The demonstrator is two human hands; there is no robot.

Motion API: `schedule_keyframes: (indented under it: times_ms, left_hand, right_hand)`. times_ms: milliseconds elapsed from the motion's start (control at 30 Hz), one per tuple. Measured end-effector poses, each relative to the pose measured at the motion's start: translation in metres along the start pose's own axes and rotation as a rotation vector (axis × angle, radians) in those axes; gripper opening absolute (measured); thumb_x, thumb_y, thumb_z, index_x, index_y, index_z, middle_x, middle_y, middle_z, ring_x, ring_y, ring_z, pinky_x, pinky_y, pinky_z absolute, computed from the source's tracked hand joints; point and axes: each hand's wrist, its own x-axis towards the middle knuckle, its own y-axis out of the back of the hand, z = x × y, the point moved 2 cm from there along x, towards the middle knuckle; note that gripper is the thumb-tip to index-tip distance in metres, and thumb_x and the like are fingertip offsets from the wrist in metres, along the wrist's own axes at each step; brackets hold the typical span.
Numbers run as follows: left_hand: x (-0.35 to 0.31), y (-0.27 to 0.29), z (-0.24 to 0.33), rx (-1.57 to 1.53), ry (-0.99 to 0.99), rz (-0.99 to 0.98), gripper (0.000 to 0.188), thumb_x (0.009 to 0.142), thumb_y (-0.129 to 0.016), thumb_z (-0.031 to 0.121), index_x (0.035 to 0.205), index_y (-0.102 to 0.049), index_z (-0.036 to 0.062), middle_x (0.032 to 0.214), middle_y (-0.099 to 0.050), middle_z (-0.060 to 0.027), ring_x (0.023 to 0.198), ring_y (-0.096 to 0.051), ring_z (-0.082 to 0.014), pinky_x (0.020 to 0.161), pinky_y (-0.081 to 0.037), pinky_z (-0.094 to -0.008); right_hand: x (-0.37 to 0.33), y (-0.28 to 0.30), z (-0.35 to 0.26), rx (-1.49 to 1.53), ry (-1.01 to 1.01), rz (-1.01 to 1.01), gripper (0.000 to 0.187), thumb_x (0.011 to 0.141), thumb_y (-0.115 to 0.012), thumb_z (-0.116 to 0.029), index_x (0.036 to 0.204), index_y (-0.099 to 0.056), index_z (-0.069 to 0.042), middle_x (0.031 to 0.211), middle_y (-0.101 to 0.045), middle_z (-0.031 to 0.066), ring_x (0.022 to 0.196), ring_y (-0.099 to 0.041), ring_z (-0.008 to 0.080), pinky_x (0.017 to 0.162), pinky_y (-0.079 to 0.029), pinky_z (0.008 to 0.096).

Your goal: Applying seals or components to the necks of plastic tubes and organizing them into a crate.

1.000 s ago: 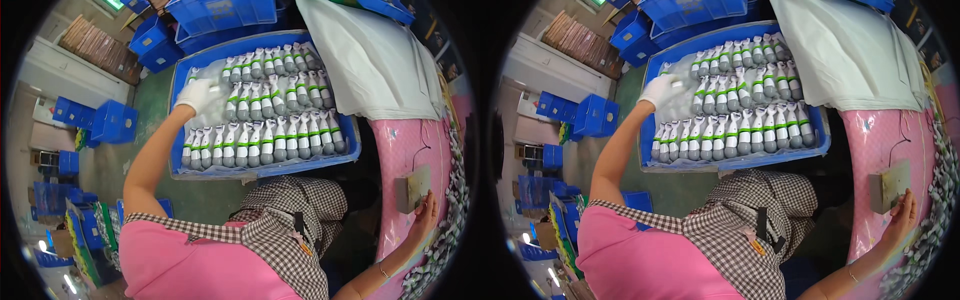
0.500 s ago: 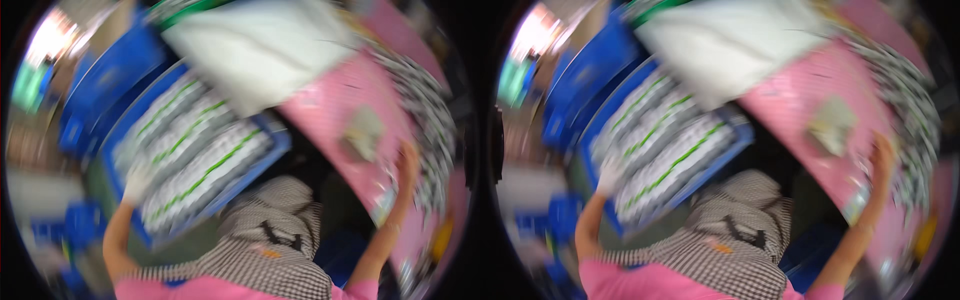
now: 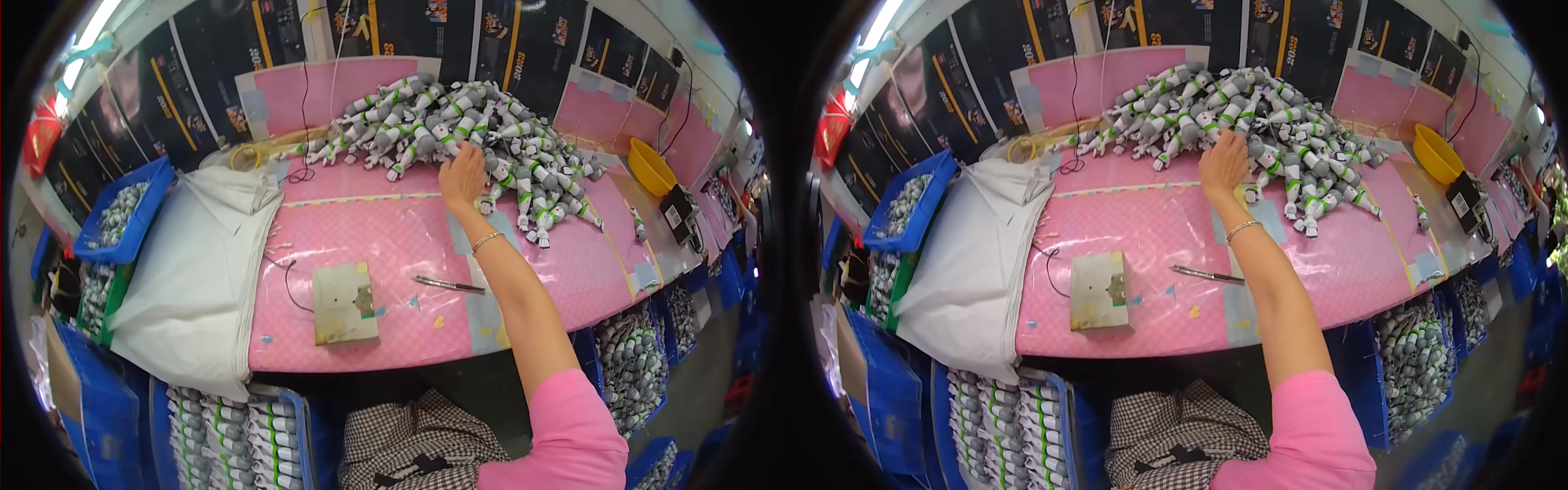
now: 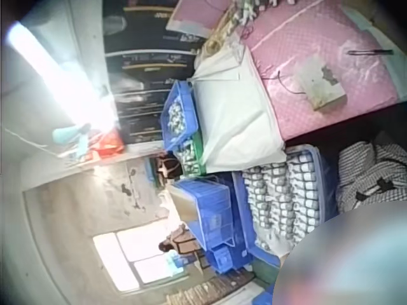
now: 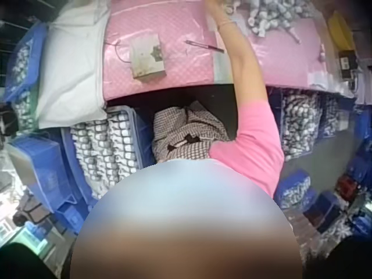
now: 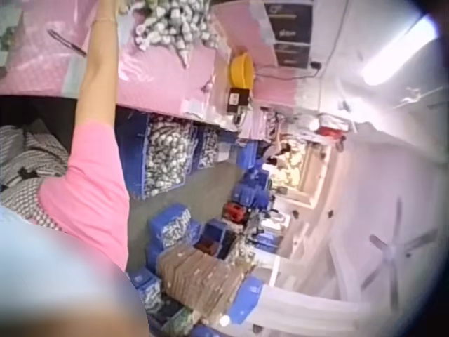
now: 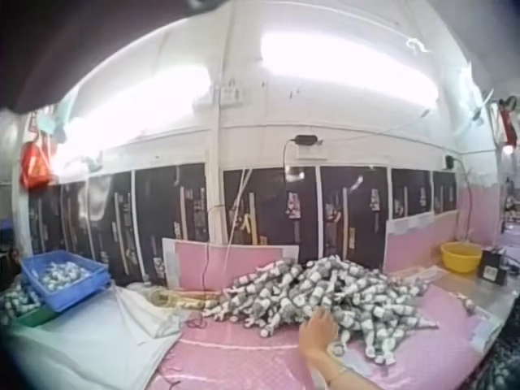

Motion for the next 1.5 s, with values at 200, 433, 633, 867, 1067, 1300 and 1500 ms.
schedule_keyframes:
  times_ms: [200, 433, 633, 867, 1067, 1300, 1500]
  left_hand:
    - [0.088, 0.031, 0.104, -0.148, -0.147, 0.121, 0.03, 0.084, -0.058, 0.017, 0.108, -0.063, 0.0003, 0.102, -0.063, -0.0203, 0.103, -0.053, -0.0385, 0.093, -0.04, -0.0469]
    - [0.168, -0.016, 0.258, -1.058, -0.224, 0.325, 0.031, 0.08, -0.06, -0.009, 0.111, -0.055, -0.004, 0.104, -0.053, -0.0085, 0.079, -0.057, -0.0153, 0.075, -0.048, -0.0278]
    - [0.229, 0.015, 0.439, -1.986, -0.053, -0.654, 0.046, 0.098, -0.047, 0.028, 0.134, -0.039, 0.0, 0.12, -0.055, -0.013, 0.11, -0.057, -0.0241, 0.092, -0.047, -0.0357]
    - [0.236, 0.012, 0.437, -2.291, 0.21, -0.557, 0.035, 0.093, -0.058, 0.023, 0.12, -0.049, 0.0017, 0.114, -0.058, -0.0136, 0.102, -0.06, -0.0244, 0.088, -0.05, -0.0387]
    - [0.221, 0.013, 0.429, -2.461, 0.248, -0.91, 0.042, 0.099, -0.043, 0.035, 0.122, -0.047, 0.0012, 0.115, -0.058, -0.0147, 0.098, -0.061, -0.0254, 0.083, -0.052, -0.0391]
    - [0.21, -0.005, 0.411, -2.342, 0.2, -1.028, 0.054, 0.099, -0.03, 0.048, 0.128, -0.046, 0.0051, 0.11, -0.059, -0.0118, 0.084, -0.058, -0.0213, 0.071, -0.049, -0.0342]
    - [0.171, -0.009, 0.402, -2.218, 0.238, -1.153, 0.055, 0.1, -0.027, 0.049, 0.122, -0.049, 0.0045, 0.102, -0.062, -0.0101, 0.078, -0.06, -0.0175, 0.067, -0.052, -0.0303]
  right_hand:
    - [0.009, 0.013, 0.013, -0.136, 0.11, -0.075, 0.014, 0.083, -0.056, -0.017, 0.088, -0.06, -0.005, 0.085, -0.066, 0.01, 0.091, -0.059, 0.0253, 0.07, -0.045, 0.0394]
    - [-0.07, 0.107, -0.014, 1.416, -0.505, -0.913, 0.032, 0.093, -0.054, -0.022, 0.117, -0.056, 0.0, 0.084, -0.065, 0.0064, 0.064, -0.053, 0.0134, 0.062, -0.043, 0.0259]
    - [-0.146, 0.168, -0.06, 1.738, -0.668, -1.438, 0.041, 0.096, -0.049, -0.025, 0.122, -0.051, 0.006, 0.084, -0.064, 0.0093, 0.063, -0.053, 0.0144, 0.061, -0.043, 0.0252]
    - [-0.203, 0.184, -0.07, 2.081, -1.213, -1.458, 0.04, 0.096, -0.052, -0.025, 0.131, -0.043, -0.007, 0.123, -0.053, 0.0223, 0.075, -0.065, 0.0223, 0.077, -0.057, 0.0303]
    - [-0.207, 0.188, -0.074, 1.798, -0.147, -1.262, 0.056, 0.074, -0.073, 0.006, 0.124, -0.056, -0.01, 0.096, -0.058, 0.0083, 0.071, -0.062, 0.0117, 0.063, -0.054, 0.0227]
    - [-0.173, 0.186, -0.065, 1.256, 0.012, -1.431, 0.031, 0.083, -0.069, -0.008, 0.112, -0.065, -0.001, 0.1, -0.067, 0.0082, 0.064, -0.062, 0.0084, 0.049, -0.049, 0.0209]
    - [-0.157, 0.155, -0.071, 1.558, -0.83, -1.084, 0.034, 0.092, -0.059, -0.018, 0.12, -0.056, 0.002, 0.107, -0.067, 0.0121, 0.068, -0.066, 0.0121, 0.061, -0.055, 0.0226]
